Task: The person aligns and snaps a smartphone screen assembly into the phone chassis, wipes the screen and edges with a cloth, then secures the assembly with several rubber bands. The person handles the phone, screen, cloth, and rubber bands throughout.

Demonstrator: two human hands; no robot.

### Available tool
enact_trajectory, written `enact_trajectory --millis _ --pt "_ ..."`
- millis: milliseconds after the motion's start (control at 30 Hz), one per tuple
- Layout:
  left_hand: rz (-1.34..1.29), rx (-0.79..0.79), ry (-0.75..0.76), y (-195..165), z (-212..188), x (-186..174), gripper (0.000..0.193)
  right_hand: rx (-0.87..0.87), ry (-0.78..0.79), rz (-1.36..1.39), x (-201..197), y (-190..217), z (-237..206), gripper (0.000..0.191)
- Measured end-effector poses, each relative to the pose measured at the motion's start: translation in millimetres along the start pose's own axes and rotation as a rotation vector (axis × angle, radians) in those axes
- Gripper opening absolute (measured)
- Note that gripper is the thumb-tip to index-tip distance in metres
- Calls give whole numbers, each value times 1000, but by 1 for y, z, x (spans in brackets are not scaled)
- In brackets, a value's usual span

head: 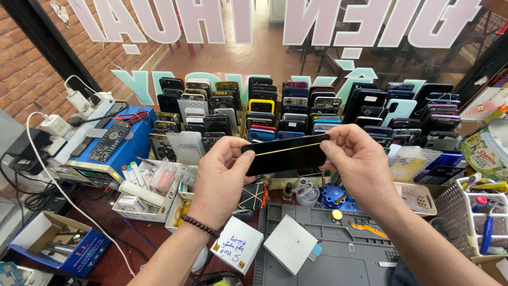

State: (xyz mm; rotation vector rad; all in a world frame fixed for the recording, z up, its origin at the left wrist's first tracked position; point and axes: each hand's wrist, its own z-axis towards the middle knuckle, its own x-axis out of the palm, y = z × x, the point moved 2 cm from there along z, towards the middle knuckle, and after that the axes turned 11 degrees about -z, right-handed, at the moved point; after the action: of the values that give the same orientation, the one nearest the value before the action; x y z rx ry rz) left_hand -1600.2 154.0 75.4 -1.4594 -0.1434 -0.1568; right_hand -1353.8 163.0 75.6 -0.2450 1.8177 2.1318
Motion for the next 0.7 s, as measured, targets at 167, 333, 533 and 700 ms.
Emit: enact_trajectory --millis 167,333,533,700 --pt "-136 -172 -8 -4 -4 6 20 192 63 94 -1 0 3 22" --pt "-280 -282 60 -10 -8 6 34 320 51 176 0 -6 3 25" --pt "-305 -236 150 1 -7 0 31 401 61 231 -4 -13 0 24" --pt "-365 -259 76 16 -4 -5 30 420 60 212 -7 -14 -1 23"
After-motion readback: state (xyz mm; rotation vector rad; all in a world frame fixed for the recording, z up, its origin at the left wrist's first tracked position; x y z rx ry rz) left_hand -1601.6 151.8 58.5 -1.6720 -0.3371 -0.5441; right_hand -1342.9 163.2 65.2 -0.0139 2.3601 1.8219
